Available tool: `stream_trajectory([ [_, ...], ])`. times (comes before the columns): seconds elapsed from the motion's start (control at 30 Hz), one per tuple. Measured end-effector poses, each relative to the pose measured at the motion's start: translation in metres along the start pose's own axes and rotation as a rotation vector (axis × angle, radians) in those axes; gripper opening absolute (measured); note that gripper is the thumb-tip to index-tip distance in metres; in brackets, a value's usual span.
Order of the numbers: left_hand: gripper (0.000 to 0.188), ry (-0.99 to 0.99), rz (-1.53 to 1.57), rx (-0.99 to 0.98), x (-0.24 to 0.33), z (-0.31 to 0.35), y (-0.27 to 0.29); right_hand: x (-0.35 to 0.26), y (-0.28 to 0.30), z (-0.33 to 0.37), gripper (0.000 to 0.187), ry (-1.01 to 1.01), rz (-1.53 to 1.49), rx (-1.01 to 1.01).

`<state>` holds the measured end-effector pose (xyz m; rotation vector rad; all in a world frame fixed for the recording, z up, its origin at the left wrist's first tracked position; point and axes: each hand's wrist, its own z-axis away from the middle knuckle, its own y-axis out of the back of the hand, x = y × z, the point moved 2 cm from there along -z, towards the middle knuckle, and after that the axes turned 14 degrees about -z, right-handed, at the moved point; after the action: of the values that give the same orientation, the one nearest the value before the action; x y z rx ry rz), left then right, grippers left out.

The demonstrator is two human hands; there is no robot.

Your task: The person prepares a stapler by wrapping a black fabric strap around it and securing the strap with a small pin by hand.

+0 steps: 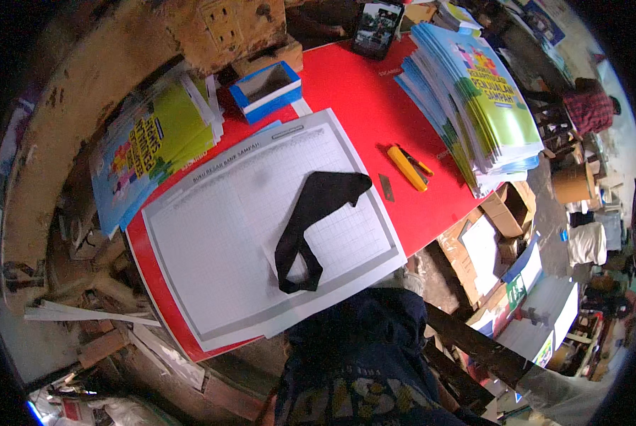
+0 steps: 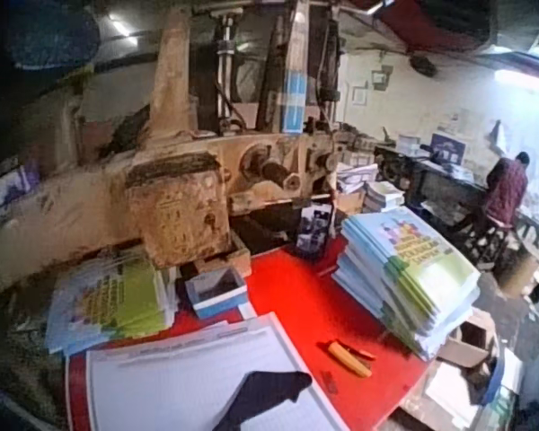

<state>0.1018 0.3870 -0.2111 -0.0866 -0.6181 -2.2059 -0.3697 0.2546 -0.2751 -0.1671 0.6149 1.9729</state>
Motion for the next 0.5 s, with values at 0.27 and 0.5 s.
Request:
stream_trajectory([
  [0.27,0.02,-0.054,-0.003,-0.06,0.002,-0.014,-0.034,-0.025,0.031,-0.016,0.041,0.146,0.028,0.014],
  [0.5,0.018,-0.085,-0.079,-0.097,0.024,-0.039,-0.051,-0.027,0.052,-0.045,0.041,0.218,-0.026,0.014],
])
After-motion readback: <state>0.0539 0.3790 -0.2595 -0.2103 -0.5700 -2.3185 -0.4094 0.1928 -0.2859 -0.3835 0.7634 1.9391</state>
